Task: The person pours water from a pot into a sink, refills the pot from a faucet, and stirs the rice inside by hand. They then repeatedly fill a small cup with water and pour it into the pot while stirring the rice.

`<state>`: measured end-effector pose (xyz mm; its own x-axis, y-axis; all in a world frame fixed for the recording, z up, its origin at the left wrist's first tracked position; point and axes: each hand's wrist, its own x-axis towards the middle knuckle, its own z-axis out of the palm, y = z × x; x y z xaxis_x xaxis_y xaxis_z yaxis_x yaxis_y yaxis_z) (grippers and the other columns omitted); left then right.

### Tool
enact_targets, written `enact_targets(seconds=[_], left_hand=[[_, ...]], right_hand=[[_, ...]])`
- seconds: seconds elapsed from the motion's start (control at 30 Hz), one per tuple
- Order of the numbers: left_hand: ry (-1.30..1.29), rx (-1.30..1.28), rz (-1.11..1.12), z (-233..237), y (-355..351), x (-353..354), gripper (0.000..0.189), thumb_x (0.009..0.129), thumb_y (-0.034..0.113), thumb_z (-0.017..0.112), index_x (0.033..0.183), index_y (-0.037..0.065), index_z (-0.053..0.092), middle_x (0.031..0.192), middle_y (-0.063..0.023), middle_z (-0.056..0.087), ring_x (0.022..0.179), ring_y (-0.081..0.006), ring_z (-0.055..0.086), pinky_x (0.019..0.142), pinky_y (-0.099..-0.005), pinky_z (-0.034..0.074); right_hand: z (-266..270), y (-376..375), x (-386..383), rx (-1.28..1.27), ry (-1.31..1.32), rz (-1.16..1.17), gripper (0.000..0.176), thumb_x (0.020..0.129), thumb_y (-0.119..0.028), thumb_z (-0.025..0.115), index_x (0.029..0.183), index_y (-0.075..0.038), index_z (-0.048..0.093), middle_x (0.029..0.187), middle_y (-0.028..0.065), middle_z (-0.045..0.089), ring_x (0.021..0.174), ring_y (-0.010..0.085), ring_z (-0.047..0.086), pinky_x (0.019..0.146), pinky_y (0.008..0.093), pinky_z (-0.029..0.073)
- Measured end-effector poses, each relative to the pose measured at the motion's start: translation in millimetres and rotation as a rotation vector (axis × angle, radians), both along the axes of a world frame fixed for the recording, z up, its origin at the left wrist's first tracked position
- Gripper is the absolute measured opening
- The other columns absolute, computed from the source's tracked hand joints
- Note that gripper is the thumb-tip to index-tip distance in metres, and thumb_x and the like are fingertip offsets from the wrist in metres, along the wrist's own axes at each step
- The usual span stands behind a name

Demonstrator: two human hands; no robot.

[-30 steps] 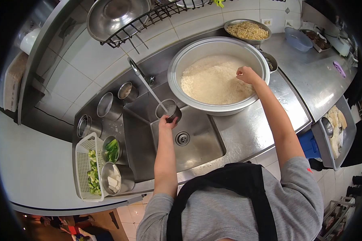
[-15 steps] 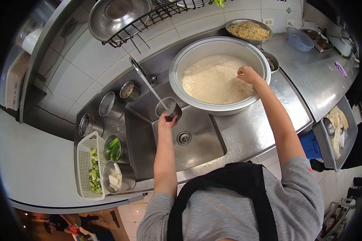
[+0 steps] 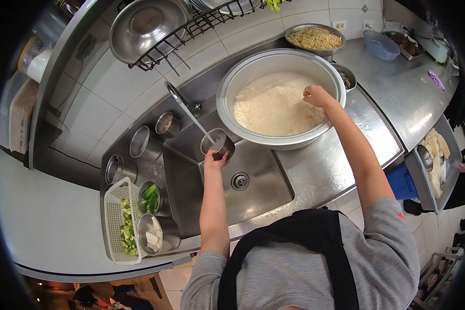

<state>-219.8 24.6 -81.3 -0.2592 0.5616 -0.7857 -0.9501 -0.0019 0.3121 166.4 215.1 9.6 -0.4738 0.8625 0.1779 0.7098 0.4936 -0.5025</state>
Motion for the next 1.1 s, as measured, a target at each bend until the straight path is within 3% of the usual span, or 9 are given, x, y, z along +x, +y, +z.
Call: enact_targets(seconds=[0.7,0.77,0.87,1.1], left_hand=[[0.039,-0.012,0.000,6,8,-4,0.059,0.061,0.003,0.051,0.115,0.002,0.029,0.121,-0.0265,0.014,0.108,-0.0506,0.013,0.076,-0.0484,0.048],[0.028,0.005,0.006,10,6,-2,0.056,0.062,0.003,0.052,0.115,0.003,0.032,0.123,-0.0223,0.014,0.110,-0.0475,0.011,0.080,-0.0474,0.046],[0.059,0.016,-0.010,12,4,-1,0.056,0.061,0.003,0.051,0.114,0.002,0.031,0.120,-0.0271,0.016,0.108,-0.0496,0.013,0.076,-0.0480,0.048],[0.049,-0.005,0.010,17,4,0,0.058,0.061,0.003,0.052,0.115,0.002,0.030,0.122,-0.0260,0.015,0.110,-0.0488,0.012,0.078,-0.0483,0.047]], right_hand=[[2,3,1,-0.006,-0.034,-0.010,0.018,0.064,-0.016,0.060,0.077,-0.003,0.059,0.077,0.0151,0.060,0.075,0.0291,0.057,0.068,0.0350,0.044],[2,3,0,-0.022,-0.032,-0.013,0.017,0.064,-0.017,0.059,0.075,-0.004,0.060,0.077,0.0158,0.059,0.076,0.0296,0.057,0.069,0.0357,0.044],[1,4,0,-0.029,-0.028,-0.020,0.017,0.064,-0.016,0.059,0.075,-0.004,0.060,0.076,0.0161,0.059,0.075,0.0296,0.057,0.068,0.0358,0.044],[1,2,1,-0.010,-0.007,-0.012,0.016,0.063,-0.015,0.059,0.075,-0.004,0.060,0.075,0.0160,0.059,0.075,0.0299,0.057,0.068,0.0358,0.045]])
